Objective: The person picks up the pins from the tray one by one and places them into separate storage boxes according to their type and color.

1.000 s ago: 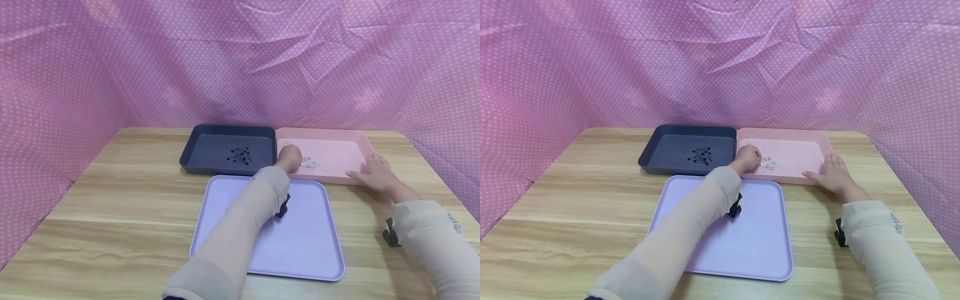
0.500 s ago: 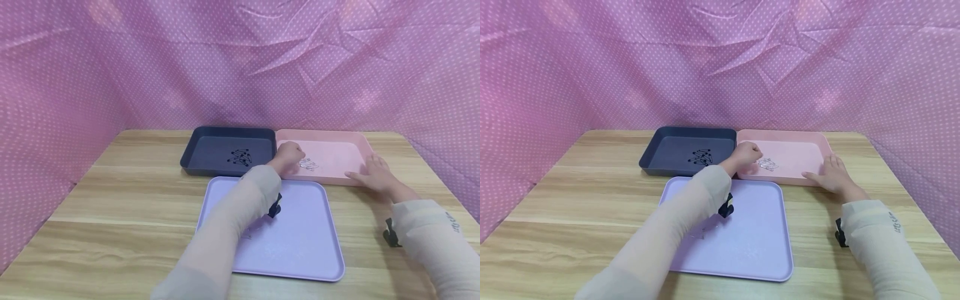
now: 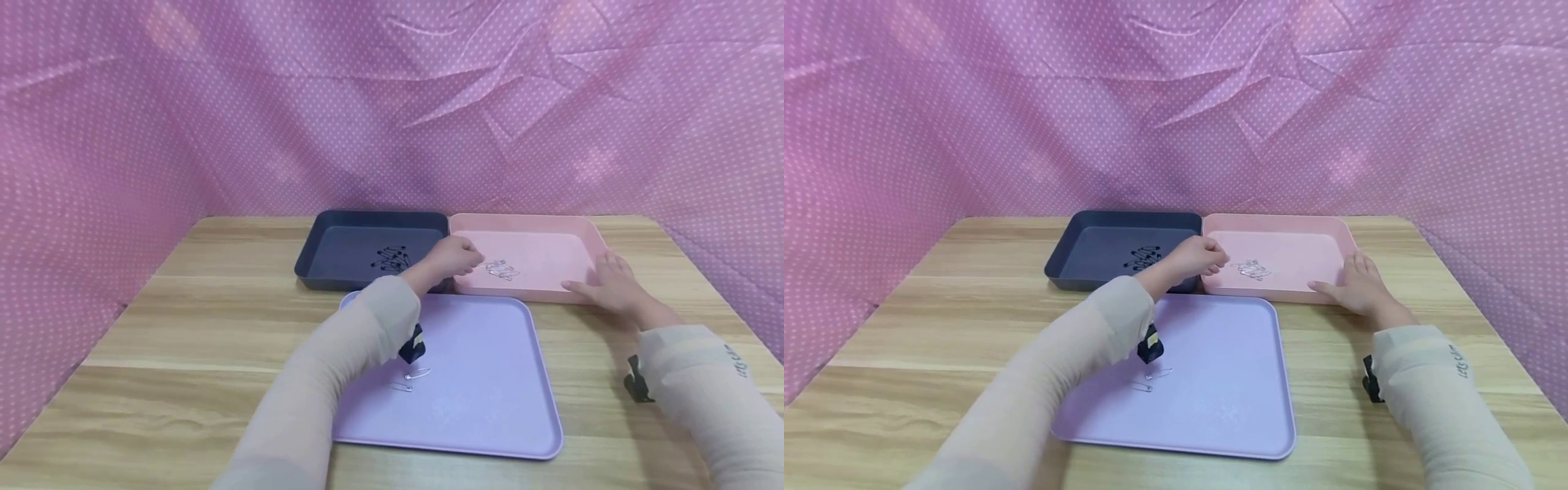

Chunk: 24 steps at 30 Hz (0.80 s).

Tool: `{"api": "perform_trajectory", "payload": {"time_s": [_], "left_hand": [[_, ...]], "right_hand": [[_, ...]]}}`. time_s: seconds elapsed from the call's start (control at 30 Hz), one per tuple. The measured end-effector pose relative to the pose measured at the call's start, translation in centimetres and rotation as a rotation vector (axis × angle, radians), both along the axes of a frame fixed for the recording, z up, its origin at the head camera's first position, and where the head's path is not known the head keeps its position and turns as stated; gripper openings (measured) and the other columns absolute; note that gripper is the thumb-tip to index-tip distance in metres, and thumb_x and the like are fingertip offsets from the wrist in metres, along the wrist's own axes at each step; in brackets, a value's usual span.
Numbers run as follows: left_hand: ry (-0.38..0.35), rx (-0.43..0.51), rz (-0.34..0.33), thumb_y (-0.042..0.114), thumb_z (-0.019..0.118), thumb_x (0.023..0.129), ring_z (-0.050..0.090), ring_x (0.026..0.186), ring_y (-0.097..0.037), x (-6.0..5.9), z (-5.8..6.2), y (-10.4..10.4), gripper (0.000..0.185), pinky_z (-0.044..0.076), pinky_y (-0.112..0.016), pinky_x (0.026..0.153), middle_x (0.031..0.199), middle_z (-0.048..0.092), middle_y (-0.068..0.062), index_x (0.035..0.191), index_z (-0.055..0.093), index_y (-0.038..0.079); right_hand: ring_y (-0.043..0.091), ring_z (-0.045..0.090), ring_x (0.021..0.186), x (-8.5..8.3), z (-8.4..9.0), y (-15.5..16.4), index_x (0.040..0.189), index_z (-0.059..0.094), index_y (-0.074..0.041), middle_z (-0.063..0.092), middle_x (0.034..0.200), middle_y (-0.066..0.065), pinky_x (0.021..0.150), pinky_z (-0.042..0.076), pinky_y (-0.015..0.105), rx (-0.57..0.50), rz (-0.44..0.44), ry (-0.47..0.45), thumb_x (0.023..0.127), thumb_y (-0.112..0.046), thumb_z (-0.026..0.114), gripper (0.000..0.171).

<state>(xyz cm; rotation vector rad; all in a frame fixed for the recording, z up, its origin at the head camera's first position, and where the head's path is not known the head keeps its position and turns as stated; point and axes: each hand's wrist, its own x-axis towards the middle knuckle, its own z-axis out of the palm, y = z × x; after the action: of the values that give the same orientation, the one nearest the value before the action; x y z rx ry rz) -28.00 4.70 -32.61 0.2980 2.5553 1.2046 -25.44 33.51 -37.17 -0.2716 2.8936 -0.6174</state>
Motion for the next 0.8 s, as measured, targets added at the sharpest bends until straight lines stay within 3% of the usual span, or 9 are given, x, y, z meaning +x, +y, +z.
{"api": "perform_trajectory", "payload": {"time_s": [0.4, 0.8], "left_hand": [[-0.105, 0.056, -0.077, 0.022, 0.055, 0.085, 0.057, 0.077, -0.011, 2.6, 0.1, -3.3, 0.019, 0.046, -0.02, 0.069, 0.093, 0.06, -0.006, 0.096, 0.059, 0.007], [-0.127, 0.028, -0.182, 0.021, 0.057, 0.083, 0.055, 0.084, -0.013, 5.4, -0.2, -7.3, 0.018, 0.045, -0.027, 0.075, 0.091, 0.059, 0.001, 0.097, 0.06, 0.009]], "right_hand": [[0.052, -0.014, 0.116, 0.3, -0.1, -0.1, 0.122, -0.009, 0.023, -0.019, 0.126, 0.04, 0.093, -0.006, 0.057, 0.002, -0.003, -0.008, 0.083, -0.054, 0.043, 0.101], [0.052, -0.016, 0.115, 0.6, 0.3, -0.4, 0.121, -0.011, 0.024, -0.021, 0.125, 0.04, 0.092, -0.006, 0.058, -0.002, -0.006, -0.027, 0.083, -0.054, 0.041, 0.101]]}}
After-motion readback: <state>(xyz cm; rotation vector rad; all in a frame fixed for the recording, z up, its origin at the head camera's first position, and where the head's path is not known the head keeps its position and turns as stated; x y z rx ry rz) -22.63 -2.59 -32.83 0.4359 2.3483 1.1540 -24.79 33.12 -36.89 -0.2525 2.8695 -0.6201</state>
